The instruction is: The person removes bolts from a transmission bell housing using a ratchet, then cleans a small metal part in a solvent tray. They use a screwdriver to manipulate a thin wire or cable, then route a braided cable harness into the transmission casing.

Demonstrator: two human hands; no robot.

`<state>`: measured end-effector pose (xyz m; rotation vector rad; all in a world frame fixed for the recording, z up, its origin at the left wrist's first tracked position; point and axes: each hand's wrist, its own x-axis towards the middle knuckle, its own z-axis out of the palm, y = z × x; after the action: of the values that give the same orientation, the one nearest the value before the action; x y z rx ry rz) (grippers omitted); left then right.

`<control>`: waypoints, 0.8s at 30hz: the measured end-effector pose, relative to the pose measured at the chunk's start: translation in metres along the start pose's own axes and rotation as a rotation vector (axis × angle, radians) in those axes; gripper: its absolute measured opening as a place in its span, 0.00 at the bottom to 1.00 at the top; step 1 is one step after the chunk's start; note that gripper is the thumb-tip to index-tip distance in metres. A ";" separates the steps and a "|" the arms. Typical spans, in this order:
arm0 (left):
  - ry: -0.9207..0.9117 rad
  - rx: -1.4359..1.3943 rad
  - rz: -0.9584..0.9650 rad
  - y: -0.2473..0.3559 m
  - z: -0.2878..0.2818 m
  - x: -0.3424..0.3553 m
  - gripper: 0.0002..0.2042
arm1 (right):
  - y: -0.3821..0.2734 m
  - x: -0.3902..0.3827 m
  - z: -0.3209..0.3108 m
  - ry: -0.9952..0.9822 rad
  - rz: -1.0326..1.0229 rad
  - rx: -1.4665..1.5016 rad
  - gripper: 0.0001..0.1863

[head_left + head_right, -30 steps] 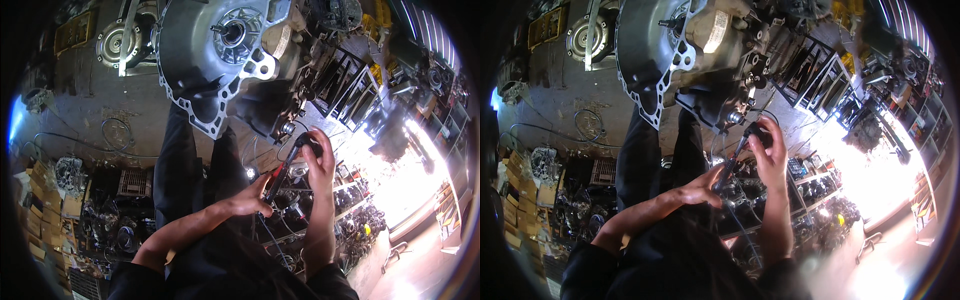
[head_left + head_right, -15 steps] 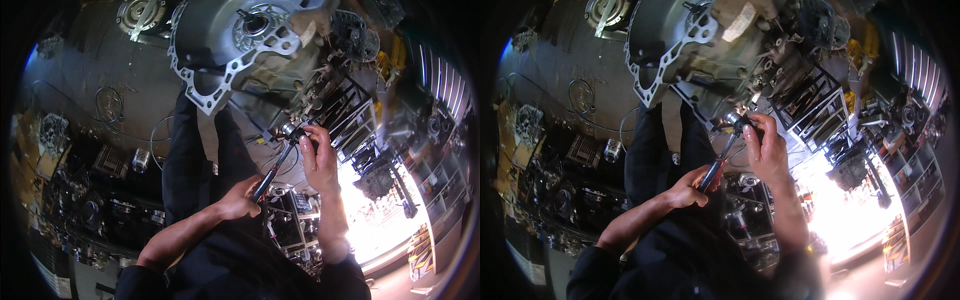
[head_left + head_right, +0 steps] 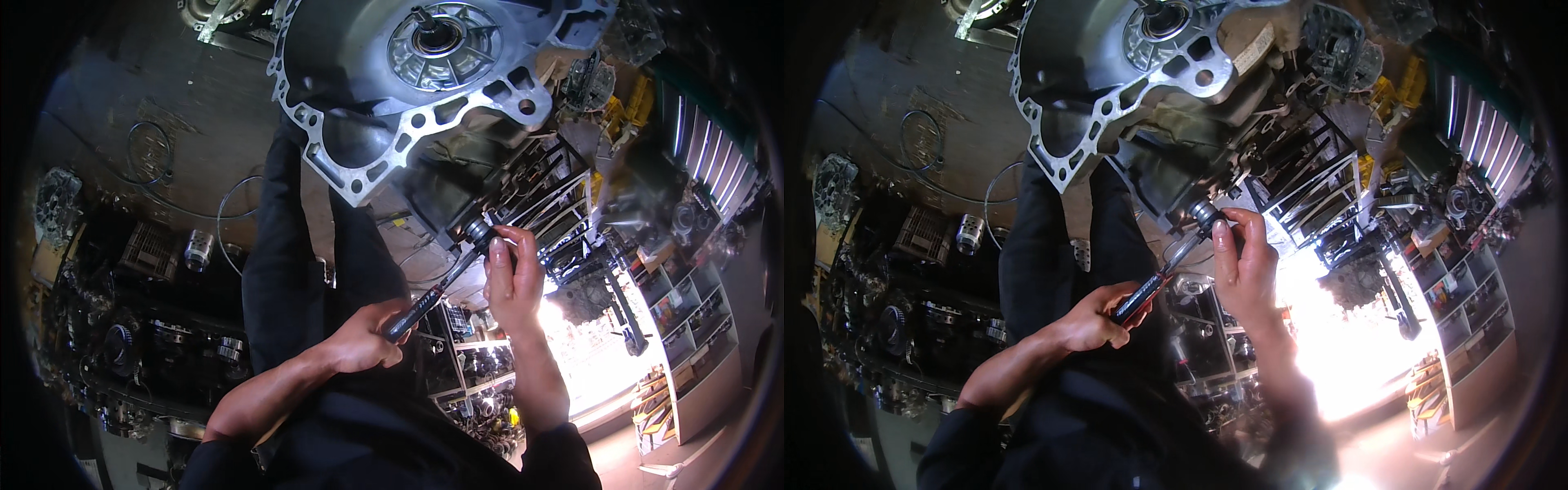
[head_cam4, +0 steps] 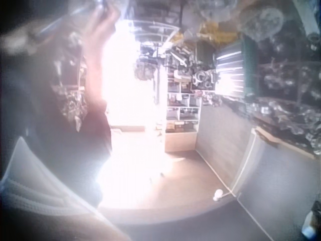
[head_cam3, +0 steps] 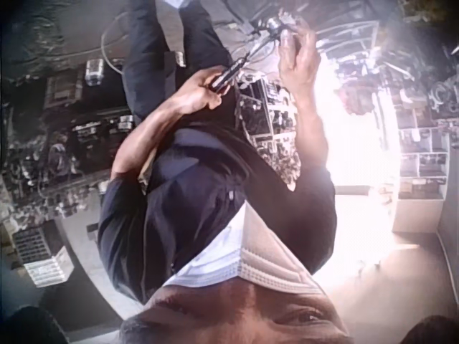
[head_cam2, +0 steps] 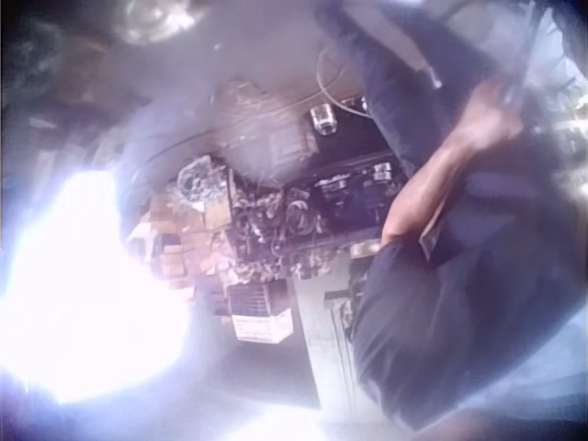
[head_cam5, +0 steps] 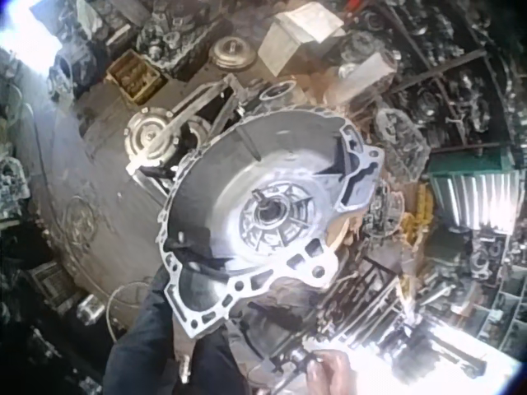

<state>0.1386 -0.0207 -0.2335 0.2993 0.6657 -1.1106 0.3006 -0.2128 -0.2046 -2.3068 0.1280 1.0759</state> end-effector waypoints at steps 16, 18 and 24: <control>0.137 0.486 -0.076 0.051 -0.002 -0.025 0.28 | -0.029 -0.009 0.035 0.241 0.519 0.587 0.14; 0.102 0.474 -0.164 0.054 0.000 -0.025 0.27 | -0.032 -0.007 0.031 0.229 0.552 0.617 0.14; 0.073 0.460 -0.132 0.061 0.000 -0.026 0.27 | -0.040 -0.002 0.026 0.222 0.623 0.562 0.16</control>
<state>0.1859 0.0241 -0.2231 0.6999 0.4919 -1.3810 0.2941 -0.1661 -0.1975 -1.8822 1.1423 0.8919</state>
